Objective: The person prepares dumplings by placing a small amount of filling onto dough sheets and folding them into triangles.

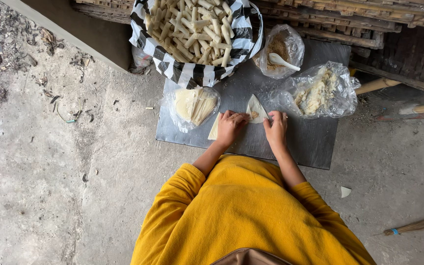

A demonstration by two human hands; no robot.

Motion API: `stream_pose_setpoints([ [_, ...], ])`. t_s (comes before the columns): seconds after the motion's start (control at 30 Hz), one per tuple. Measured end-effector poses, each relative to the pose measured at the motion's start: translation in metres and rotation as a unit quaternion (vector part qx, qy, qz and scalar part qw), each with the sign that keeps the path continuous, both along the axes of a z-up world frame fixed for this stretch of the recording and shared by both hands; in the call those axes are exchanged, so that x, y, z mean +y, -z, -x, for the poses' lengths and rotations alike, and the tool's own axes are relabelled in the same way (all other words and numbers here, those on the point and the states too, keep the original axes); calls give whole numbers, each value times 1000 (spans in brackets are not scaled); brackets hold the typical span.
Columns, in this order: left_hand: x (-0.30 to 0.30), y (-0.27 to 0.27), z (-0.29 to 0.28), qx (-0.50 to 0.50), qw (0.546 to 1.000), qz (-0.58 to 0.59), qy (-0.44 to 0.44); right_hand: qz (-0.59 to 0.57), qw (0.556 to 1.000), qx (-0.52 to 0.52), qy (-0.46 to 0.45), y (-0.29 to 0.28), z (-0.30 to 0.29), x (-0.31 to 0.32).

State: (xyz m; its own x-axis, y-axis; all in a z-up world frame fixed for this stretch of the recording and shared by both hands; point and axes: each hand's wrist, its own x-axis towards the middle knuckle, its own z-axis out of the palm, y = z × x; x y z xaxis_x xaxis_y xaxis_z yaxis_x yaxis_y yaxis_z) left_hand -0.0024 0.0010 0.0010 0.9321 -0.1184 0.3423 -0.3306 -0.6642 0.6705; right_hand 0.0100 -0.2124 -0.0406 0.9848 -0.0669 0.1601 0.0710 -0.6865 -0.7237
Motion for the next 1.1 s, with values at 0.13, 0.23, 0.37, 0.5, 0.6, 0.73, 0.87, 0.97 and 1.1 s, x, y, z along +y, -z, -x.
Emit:
stream_pose_setpoints([
  [0.13, -2, -1, 0, -13, 1000, 7, -4, 101, 994, -14, -26, 5, -2, -1],
  [0.23, -2, -1, 0, -15, 1000, 4, -8, 135, 991, -13, -23, 2, -4, 1],
  [0.37, -2, 1, -1, -21, 1000, 3, -8, 112, 992, -33, -40, -11, -1, 7],
  [0.5, -1, 3, 0, -23, 1000, -3, -7, 13, 993, -64, -102, -23, 4, 18],
  [0.6, -1, 2, 0, -29, 1000, -6, -6, -4, 989, -65, -131, -28, 4, 26],
  [0.73, -2, -1, -2, -19, 1000, 15, -11, -31, 986, -53, -152, -31, 4, 29],
  [0.87, -8, 2, -5, 27, 999, 7, -40, 13, 978, -102, -180, -28, 4, 26],
  [0.97, -15, 7, -13, 31, 998, 15, -55, 28, 982, -102, -154, -25, -5, 29],
  [1.1, -23, 21, -26, 36, 997, 29, -67, 20, 986, -46, -157, -25, -23, 33],
])
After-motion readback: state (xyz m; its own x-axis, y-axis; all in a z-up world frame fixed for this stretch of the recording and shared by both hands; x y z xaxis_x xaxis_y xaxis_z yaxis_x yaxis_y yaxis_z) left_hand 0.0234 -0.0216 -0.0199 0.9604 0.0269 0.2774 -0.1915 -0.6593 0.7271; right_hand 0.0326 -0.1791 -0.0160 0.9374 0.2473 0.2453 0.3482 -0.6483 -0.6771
